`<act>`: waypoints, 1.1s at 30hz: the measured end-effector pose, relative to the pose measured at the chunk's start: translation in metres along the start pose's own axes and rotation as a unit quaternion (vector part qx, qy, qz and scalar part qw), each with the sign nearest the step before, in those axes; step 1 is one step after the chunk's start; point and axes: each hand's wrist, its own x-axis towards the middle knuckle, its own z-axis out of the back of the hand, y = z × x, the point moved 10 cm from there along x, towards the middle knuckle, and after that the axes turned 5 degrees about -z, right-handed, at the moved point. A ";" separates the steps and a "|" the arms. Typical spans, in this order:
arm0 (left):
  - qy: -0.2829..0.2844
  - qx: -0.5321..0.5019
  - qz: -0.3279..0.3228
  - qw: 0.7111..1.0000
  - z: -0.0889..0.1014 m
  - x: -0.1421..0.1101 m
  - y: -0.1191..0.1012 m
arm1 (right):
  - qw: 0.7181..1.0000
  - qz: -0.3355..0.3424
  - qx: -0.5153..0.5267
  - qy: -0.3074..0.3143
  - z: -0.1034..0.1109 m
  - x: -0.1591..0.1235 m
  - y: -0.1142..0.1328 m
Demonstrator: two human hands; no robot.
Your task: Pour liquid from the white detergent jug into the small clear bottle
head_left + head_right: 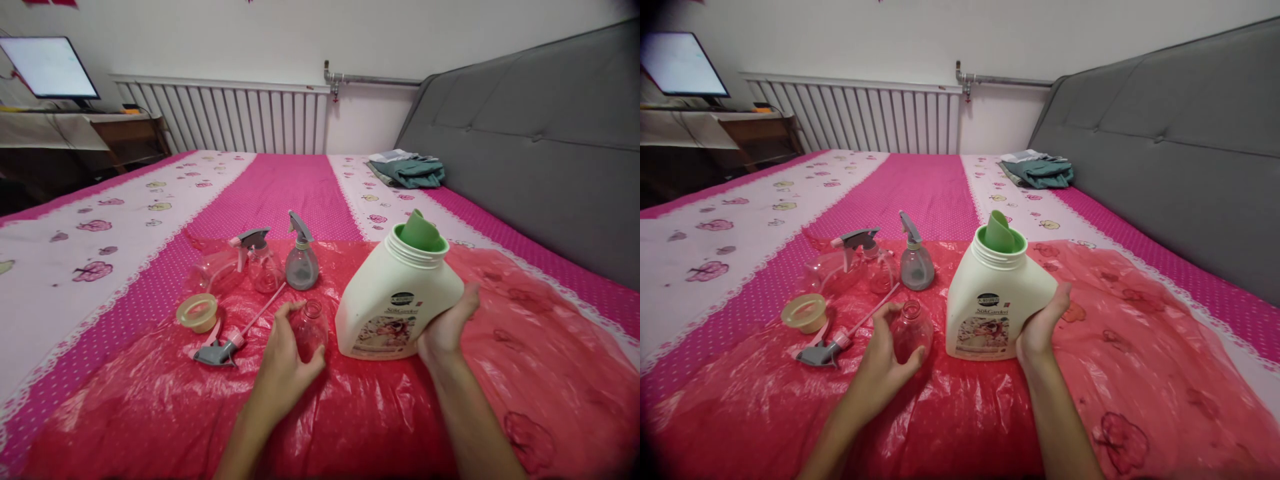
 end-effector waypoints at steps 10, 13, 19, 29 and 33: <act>0.008 0.004 0.004 1.000 -0.001 0.002 -0.002 | 1.000 0.002 0.007 0.003 -0.001 0.000 0.001; 0.009 0.003 0.002 1.000 -0.001 0.002 -0.002 | 1.000 0.004 -0.001 0.005 -0.002 -0.001 0.001; 0.004 0.007 -0.008 1.000 0.000 0.002 -0.003 | 1.000 -0.018 -0.006 0.002 -0.004 -0.003 0.001; 0.020 0.015 -0.004 1.000 -0.002 0.002 -0.005 | 0.999 -0.047 -0.021 0.010 -0.022 -0.011 0.021; 0.019 0.014 -0.001 1.000 -0.003 0.002 -0.004 | 0.999 -0.005 -0.029 0.013 -0.029 -0.012 0.050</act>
